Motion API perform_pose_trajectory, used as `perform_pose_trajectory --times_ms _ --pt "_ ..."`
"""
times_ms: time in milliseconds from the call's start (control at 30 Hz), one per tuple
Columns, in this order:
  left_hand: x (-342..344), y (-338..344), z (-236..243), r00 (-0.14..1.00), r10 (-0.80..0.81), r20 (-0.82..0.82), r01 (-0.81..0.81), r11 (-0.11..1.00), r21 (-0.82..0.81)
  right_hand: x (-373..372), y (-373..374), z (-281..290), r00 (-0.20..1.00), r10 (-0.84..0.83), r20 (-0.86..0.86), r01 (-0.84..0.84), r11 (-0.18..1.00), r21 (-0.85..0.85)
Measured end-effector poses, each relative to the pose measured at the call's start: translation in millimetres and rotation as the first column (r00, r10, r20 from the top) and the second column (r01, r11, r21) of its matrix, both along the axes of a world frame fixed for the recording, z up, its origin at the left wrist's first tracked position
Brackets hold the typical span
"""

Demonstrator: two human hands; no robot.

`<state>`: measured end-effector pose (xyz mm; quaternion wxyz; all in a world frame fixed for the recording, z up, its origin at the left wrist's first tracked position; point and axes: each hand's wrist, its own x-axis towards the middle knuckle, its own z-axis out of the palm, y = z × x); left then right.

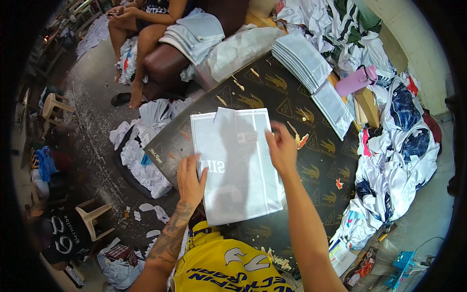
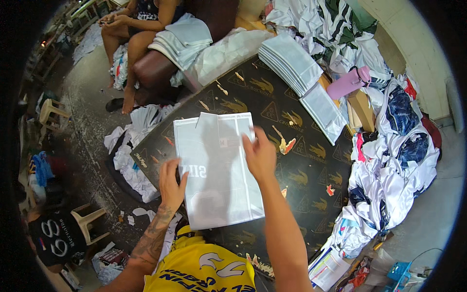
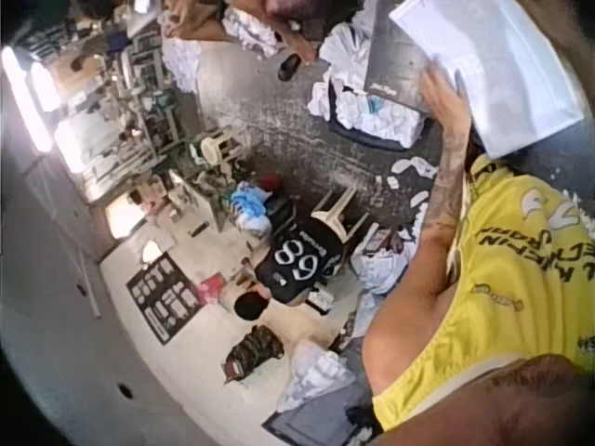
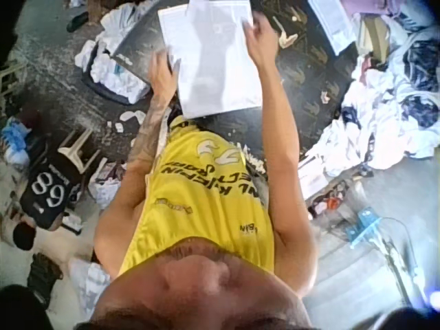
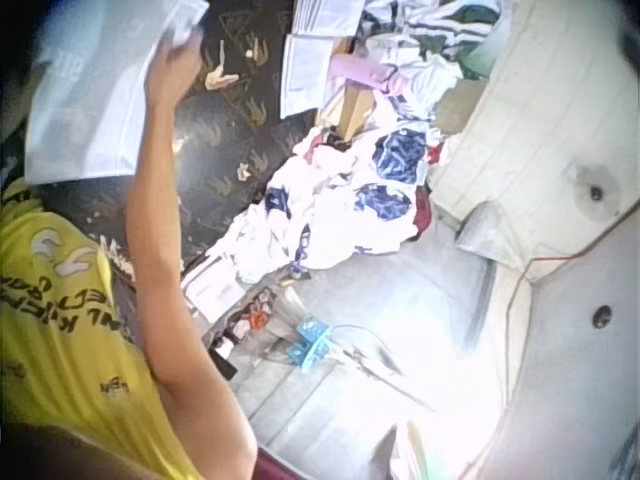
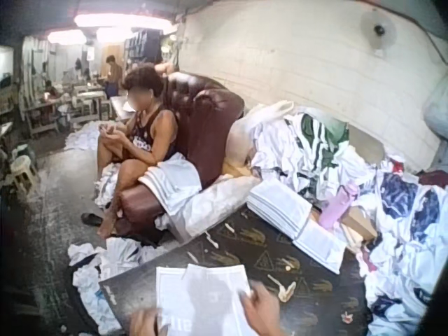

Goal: The person cuts printed fabric pieces using shears on a cluttered worktable. They repeatedly align the fabric, trim along marked lines, and set the cut pieces aside.

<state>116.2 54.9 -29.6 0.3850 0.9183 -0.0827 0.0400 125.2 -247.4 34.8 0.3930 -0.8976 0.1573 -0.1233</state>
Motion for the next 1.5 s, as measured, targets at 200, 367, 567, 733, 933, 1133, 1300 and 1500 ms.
perform_pose_trajectory --times_ms 200,367,567,733,933,1133,1300,1500 --pt "2 5 18 0.902 -0.429 0.038 0.418 0.893 0.166 -221 -19 -13 0.739 -0.478 -0.475 0.568 0.821 0.057" --pt "-109 27 27 0.663 -0.748 0.003 0.747 0.662 0.068 -246 8 -45 0.654 -0.363 -0.664 0.74 0.49 0.461" --pt "-160 67 53 0.877 -0.48 -0.025 0.48 0.877 0.006 -248 32 -16 0.792 -0.393 -0.467 0.609 0.545 0.576" --pt "-79 62 82 0.961 -0.246 -0.123 0.219 0.955 -0.201 -186 20 26 0.973 -0.179 -0.144 0.229 0.812 0.537" --pt "87 24 17 0.964 -0.265 -0.004 0.263 0.959 -0.109 -63 -6 -27 0.963 -0.234 -0.13 0.268 0.855 0.444" --pt "26 13 8 0.979 0.025 -0.202 0.049 0.935 0.35 -68 34 -73 0.869 -0.45 -0.205 0.386 0.876 -0.289" --pt "75 -45 9 0.953 -0.104 -0.286 0.076 0.992 -0.105 -24 7 -48 0.899 -0.439 -0.007 0.43 0.882 -0.192" --pt "387 -278 66 0.772 -0.429 0.47 0.592 0.755 -0.283 152 -176 42 0.744 -0.495 0.449 0.647 0.702 -0.297"
